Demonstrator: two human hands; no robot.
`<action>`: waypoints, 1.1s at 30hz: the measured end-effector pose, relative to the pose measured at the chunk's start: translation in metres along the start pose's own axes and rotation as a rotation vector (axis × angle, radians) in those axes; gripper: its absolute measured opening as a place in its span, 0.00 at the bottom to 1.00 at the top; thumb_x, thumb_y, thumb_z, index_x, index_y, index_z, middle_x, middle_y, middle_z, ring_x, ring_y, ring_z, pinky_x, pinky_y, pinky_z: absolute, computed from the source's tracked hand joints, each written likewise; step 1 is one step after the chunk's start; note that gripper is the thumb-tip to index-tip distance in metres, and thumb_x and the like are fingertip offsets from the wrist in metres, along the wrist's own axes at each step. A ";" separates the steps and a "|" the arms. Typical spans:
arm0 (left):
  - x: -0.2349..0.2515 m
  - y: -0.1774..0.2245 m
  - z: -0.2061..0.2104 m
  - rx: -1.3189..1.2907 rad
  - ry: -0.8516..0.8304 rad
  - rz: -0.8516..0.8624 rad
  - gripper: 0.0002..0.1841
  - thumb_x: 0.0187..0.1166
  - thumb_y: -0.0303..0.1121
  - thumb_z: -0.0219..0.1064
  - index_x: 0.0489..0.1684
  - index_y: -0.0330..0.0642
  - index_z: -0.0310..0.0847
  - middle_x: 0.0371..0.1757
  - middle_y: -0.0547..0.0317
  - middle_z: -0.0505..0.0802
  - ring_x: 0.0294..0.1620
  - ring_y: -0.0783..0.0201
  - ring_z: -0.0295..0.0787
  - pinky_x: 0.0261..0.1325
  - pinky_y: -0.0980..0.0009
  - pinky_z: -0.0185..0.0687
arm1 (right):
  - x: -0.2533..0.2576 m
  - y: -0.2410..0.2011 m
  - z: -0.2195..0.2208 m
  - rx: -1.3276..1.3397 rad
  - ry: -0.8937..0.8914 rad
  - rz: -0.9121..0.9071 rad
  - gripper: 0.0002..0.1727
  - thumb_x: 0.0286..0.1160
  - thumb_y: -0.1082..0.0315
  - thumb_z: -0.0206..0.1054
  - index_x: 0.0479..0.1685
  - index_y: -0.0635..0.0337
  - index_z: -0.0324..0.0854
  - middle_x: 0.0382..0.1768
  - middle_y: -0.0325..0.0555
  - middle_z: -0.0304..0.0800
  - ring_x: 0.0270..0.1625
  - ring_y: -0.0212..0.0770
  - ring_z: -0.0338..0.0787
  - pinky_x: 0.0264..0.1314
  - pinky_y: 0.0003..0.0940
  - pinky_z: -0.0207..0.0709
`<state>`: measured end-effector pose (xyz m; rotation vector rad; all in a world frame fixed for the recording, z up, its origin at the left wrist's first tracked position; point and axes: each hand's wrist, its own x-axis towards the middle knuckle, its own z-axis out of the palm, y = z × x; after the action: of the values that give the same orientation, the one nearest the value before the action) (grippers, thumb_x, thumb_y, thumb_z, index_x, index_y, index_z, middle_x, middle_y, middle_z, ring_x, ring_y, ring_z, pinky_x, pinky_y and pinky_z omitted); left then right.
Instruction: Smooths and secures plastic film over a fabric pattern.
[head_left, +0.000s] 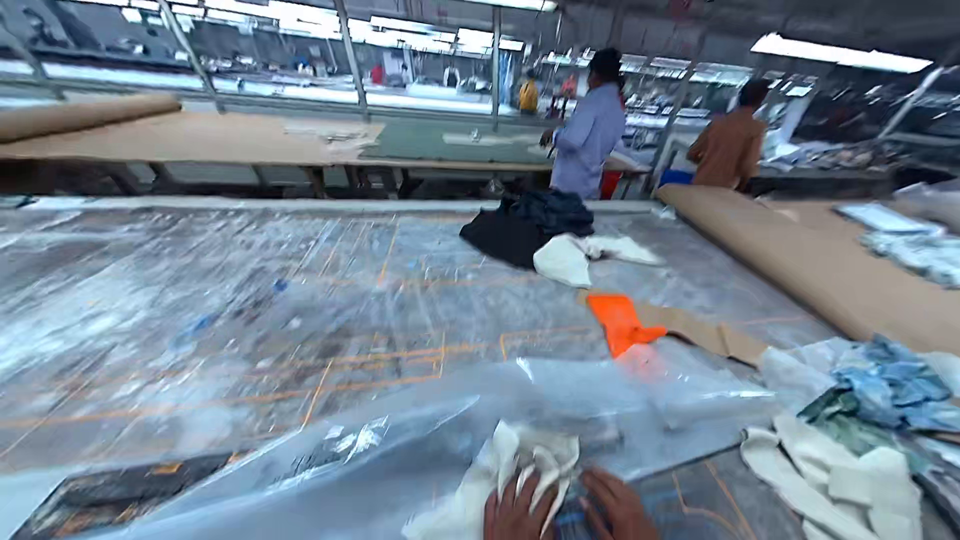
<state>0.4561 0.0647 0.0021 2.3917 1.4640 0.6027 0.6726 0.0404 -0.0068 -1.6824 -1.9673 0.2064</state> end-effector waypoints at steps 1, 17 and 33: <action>0.000 0.001 0.000 0.009 0.022 0.006 0.20 0.79 0.45 0.65 0.71 0.73 0.86 0.79 0.65 0.85 0.80 0.44 0.78 0.73 0.30 0.70 | -0.006 0.008 0.004 -0.023 0.005 -0.015 0.21 0.87 0.51 0.58 0.65 0.49 0.89 0.71 0.44 0.88 0.75 0.46 0.85 0.79 0.52 0.75; -0.029 -0.016 -0.055 0.165 0.078 -0.171 0.18 0.79 0.31 0.69 0.66 0.48 0.90 0.71 0.43 0.89 0.74 0.39 0.83 0.75 0.38 0.76 | -0.006 0.007 0.004 -0.044 0.048 -0.064 0.24 0.88 0.52 0.51 0.60 0.51 0.92 0.68 0.45 0.90 0.74 0.48 0.87 0.78 0.56 0.74; -0.077 -0.089 -0.110 0.347 0.122 -0.308 0.20 0.82 0.35 0.65 0.71 0.44 0.87 0.72 0.42 0.88 0.74 0.40 0.83 0.76 0.39 0.75 | -0.006 0.008 0.006 -0.012 0.027 -0.056 0.25 0.87 0.51 0.51 0.62 0.52 0.91 0.70 0.47 0.88 0.75 0.52 0.85 0.81 0.58 0.71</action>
<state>0.3022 0.0375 0.0437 2.3248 2.0882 0.4566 0.6767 0.0383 -0.0174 -1.6266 -1.9967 0.1515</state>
